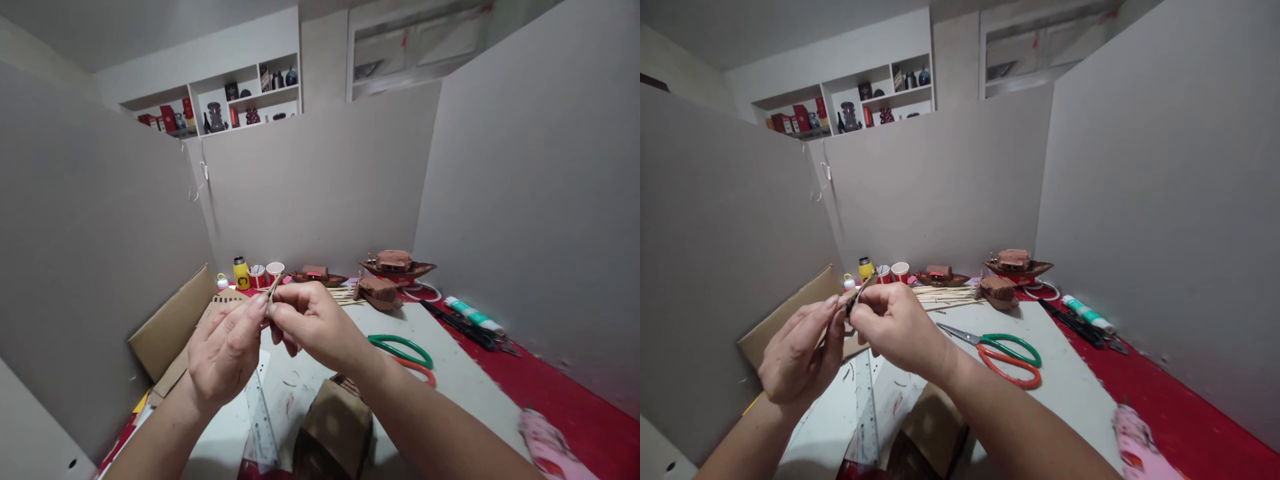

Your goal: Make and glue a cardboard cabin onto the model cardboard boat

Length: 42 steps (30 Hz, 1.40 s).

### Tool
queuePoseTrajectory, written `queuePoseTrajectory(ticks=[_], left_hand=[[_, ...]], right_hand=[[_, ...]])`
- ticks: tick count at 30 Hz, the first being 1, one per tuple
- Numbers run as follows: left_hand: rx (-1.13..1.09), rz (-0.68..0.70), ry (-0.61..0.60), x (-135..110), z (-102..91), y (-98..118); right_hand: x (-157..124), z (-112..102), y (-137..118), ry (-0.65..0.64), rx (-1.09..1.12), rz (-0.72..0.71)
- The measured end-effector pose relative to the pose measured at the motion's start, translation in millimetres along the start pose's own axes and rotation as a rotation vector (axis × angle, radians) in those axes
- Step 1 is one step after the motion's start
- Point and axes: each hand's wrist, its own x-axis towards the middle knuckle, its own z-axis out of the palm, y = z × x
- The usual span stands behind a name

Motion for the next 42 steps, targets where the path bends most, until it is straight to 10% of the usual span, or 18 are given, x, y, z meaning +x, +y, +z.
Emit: queuePoseTrajectory(ticks=[7,15,35,42], left_hand=[[0.078,-0.044,0.069,3.7,0.7,2.6],[-0.407,-0.562,-0.176,10.6,-1.4,0.1],[-0.685,-0.908,-0.198,18.0,-5.0,5.0],[-0.73,-1.276,0.176,9.5,7.6,-45.9]], right_hand=[[0.6,-0.4,1.9,-0.027,0.036,-0.017],[1.2,0.9,11.9,0.09,-0.287,-0.321],[5.8,-7.1,14.7,-0.014,-0.343,-0.56],[-10.1,-12.4,1.9,-0.153,0.097,-0.711]])
